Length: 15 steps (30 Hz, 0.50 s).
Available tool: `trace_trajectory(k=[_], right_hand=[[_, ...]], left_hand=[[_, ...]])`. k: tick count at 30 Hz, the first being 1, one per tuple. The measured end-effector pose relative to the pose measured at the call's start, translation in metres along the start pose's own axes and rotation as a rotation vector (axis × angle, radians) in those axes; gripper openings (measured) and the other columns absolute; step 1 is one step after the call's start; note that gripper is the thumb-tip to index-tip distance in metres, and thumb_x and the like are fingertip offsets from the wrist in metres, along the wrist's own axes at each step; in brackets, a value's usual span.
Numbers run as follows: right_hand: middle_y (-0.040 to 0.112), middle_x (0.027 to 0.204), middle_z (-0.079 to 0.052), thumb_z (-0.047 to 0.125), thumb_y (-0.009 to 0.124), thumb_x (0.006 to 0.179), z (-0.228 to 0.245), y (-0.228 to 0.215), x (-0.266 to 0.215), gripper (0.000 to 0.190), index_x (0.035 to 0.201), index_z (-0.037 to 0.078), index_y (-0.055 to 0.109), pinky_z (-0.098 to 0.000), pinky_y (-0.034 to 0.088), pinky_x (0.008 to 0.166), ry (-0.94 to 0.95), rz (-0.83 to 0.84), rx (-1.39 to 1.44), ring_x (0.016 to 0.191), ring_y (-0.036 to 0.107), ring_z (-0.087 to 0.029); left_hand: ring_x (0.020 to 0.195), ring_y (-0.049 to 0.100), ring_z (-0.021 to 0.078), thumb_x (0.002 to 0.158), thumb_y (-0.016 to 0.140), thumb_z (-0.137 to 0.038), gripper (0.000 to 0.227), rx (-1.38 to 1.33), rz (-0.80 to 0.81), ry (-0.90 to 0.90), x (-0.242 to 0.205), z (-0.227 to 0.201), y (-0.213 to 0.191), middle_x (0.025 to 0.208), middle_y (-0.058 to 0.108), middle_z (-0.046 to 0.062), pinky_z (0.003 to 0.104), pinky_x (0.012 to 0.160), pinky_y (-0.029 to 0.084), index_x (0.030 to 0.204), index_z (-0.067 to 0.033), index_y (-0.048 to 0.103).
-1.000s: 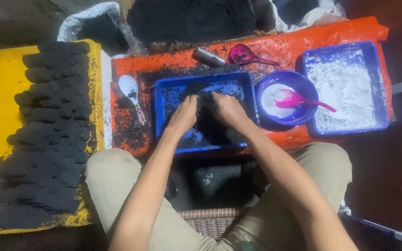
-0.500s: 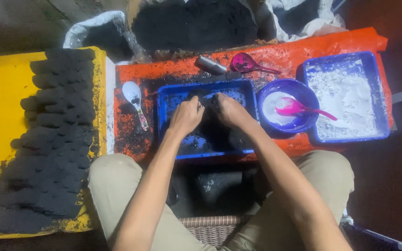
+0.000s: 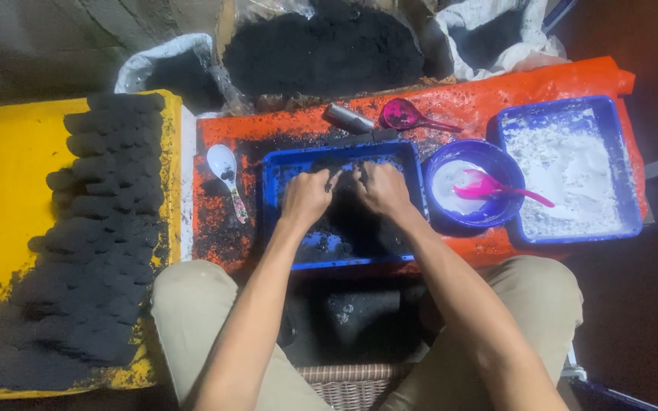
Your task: Mixing a white binder liquid in a bowl and then incorporating it into charcoal powder in a tray by hand to create a uniform mixture.
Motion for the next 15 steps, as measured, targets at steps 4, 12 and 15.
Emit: trace_trajectory(k=[4,12,15], right_hand=[[0.06,0.081,-0.02,0.028,0.043,0.077,0.01,0.001,-0.001,0.038,0.106,0.005,0.05,-0.0428,0.049,0.064,-0.066,0.083,0.063,0.077,0.059,-0.035],[0.059,0.074,-0.02,0.004,0.05,0.067,0.017,0.01,-0.001,0.029,0.096,-0.001,0.05,-0.0416,0.051,0.059,-0.148,0.109,-0.018,0.072,0.059,-0.037],[0.059,0.061,-0.017,0.012,0.05,0.07,0.005,0.021,-0.006,0.02,0.088,0.004,0.053,-0.0416,0.05,0.05,-0.115,0.069,-0.103,0.061,0.061,-0.033]], left_hand=[[0.057,0.058,0.0327,0.082,0.041,-0.039,0.041,-0.05,-0.037,-0.026,-0.004,-0.009,-0.013,0.052,0.056,0.011,0.04,0.05,0.047,0.059,-0.0085,0.056],[0.104,0.047,0.0385,0.08,0.035,0.004,0.036,-0.246,0.127,0.008,-0.02,-0.032,-0.034,0.107,0.048,0.031,0.044,0.087,0.04,0.115,0.0088,0.039],[0.096,0.054,0.0362,0.083,0.033,0.001,0.029,-0.295,0.059,-0.016,-0.011,-0.012,-0.011,0.099,0.054,0.029,0.043,0.079,0.045,0.11,0.0071,0.045]])
Point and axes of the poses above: each hand's wrist, its own x-axis towards the middle knuckle, its own y-axis out of the palm, z = x × y, the point moved 3 cm from there along x, towards the middle knuckle
